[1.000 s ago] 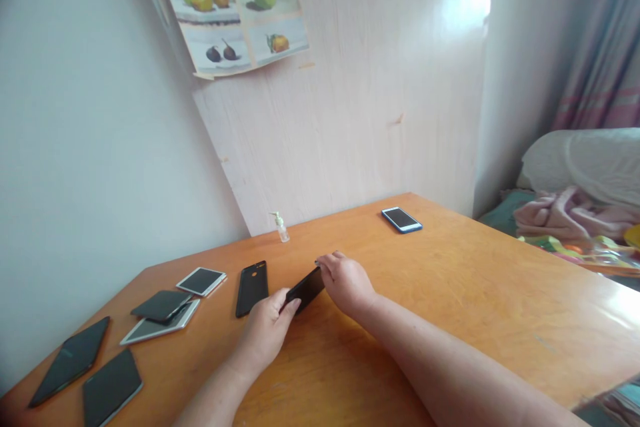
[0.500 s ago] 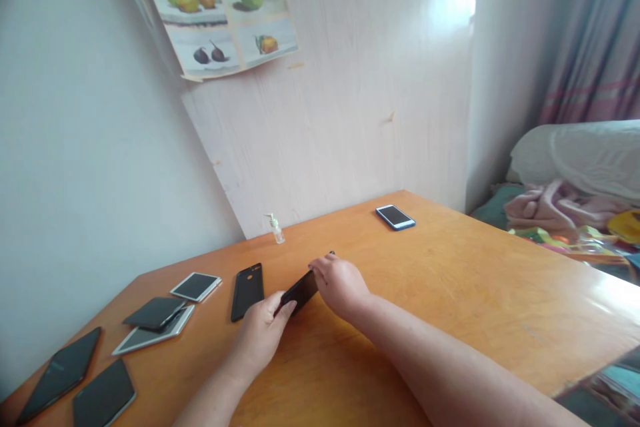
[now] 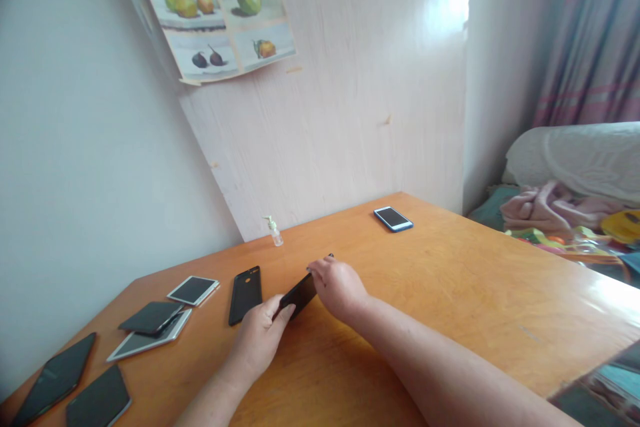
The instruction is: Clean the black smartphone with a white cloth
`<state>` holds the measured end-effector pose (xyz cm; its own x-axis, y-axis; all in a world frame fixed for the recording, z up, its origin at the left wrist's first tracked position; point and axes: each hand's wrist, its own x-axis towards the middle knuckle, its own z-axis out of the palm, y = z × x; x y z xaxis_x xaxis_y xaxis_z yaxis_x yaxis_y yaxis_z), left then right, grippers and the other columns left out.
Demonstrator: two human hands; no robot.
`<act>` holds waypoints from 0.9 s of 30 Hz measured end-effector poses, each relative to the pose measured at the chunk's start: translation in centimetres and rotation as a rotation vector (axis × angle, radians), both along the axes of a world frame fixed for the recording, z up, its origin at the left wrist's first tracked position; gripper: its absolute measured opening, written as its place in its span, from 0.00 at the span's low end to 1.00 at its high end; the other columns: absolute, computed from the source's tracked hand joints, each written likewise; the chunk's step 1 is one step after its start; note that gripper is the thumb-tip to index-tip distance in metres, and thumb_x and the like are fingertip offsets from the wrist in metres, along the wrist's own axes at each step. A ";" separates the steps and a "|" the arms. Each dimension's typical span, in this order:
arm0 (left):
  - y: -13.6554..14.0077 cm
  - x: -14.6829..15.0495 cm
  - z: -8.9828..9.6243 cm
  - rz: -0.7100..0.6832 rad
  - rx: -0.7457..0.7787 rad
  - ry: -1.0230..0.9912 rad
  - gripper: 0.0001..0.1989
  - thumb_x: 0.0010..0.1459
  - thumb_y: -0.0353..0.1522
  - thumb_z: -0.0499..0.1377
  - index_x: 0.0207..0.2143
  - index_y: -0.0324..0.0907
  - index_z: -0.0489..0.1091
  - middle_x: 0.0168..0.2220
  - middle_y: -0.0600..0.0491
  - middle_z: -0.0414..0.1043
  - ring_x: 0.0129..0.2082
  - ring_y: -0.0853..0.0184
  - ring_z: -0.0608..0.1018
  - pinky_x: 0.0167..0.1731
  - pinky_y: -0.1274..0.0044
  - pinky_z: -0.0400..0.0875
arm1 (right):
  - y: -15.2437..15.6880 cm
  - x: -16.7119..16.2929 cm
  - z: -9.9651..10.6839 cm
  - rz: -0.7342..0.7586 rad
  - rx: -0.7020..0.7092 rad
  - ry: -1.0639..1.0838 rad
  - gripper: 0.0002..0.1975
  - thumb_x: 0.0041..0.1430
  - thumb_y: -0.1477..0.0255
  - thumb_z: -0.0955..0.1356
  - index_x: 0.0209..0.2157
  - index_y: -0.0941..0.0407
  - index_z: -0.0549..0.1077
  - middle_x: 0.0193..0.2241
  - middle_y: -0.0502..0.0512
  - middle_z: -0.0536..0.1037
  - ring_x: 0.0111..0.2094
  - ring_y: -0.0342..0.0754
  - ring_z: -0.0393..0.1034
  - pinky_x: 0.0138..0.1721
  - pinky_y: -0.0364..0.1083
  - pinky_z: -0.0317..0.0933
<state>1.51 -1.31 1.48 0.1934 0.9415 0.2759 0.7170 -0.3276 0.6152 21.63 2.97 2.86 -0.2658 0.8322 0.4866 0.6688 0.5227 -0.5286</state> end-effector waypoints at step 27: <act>0.0 -0.1 0.1 -0.002 0.000 0.029 0.13 0.63 0.39 0.52 0.35 0.42 0.72 0.27 0.55 0.73 0.29 0.66 0.74 0.29 0.80 0.60 | 2.0 1.1 -0.7 -0.105 0.017 0.049 0.12 0.65 0.73 0.61 0.38 0.54 0.77 0.34 0.57 0.79 0.39 0.49 0.73 0.41 0.43 0.61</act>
<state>1.40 -1.30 1.56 0.2032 0.9411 0.2701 0.7343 -0.3289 0.5938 22.76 4.95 2.11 -0.1529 0.8459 0.5110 0.6940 0.4600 -0.5539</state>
